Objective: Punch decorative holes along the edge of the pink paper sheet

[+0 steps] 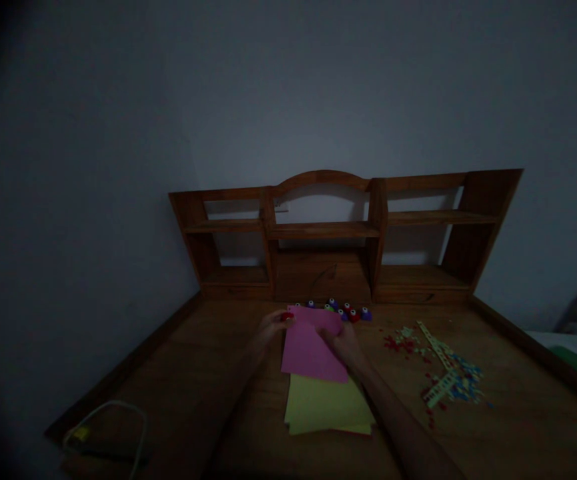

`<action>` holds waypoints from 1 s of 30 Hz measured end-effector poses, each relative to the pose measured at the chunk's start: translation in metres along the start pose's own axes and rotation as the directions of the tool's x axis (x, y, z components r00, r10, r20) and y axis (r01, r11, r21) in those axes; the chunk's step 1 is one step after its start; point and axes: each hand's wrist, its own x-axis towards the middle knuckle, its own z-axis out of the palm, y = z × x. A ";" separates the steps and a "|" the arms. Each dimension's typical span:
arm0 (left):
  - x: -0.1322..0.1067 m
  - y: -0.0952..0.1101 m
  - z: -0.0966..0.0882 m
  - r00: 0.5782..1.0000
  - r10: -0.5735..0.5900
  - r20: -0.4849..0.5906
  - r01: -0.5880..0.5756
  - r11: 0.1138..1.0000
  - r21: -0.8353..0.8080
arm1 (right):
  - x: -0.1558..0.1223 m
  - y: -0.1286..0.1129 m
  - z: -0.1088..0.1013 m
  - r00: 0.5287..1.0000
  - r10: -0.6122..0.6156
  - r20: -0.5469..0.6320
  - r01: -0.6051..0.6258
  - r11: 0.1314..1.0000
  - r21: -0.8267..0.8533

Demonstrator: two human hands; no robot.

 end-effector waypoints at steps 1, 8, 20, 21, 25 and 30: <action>0.000 0.000 -0.001 1.000 0.006 0.010 -0.006 1.000 0.008 | 0.000 0.000 0.000 1.000 0.009 0.001 -0.009 1.000 -0.001; 0.004 -0.007 -0.005 1.000 0.004 -0.006 -0.004 0.999 0.042 | 0.001 0.001 -0.002 1.000 -0.012 0.008 0.012 1.000 -0.024; 0.006 -0.008 -0.005 0.999 -0.009 0.036 0.008 1.000 0.010 | 0.001 0.003 -0.001 0.999 0.021 -0.024 -0.021 1.000 -0.013; 0.007 -0.008 -0.004 0.999 -0.006 0.036 0.006 1.000 -0.003 | 0.002 0.003 -0.001 0.999 0.022 -0.024 -0.023 1.000 -0.005; 0.010 -0.012 -0.001 1.000 0.006 0.017 -0.005 0.998 -0.057 | 0.005 0.006 0.000 0.997 0.049 -0.054 -0.052 0.998 -0.048; 0.012 -0.015 -0.002 0.999 0.001 0.036 0.001 0.999 -0.052 | 0.007 0.009 0.000 1.000 0.016 -0.023 -0.017 0.999 -0.027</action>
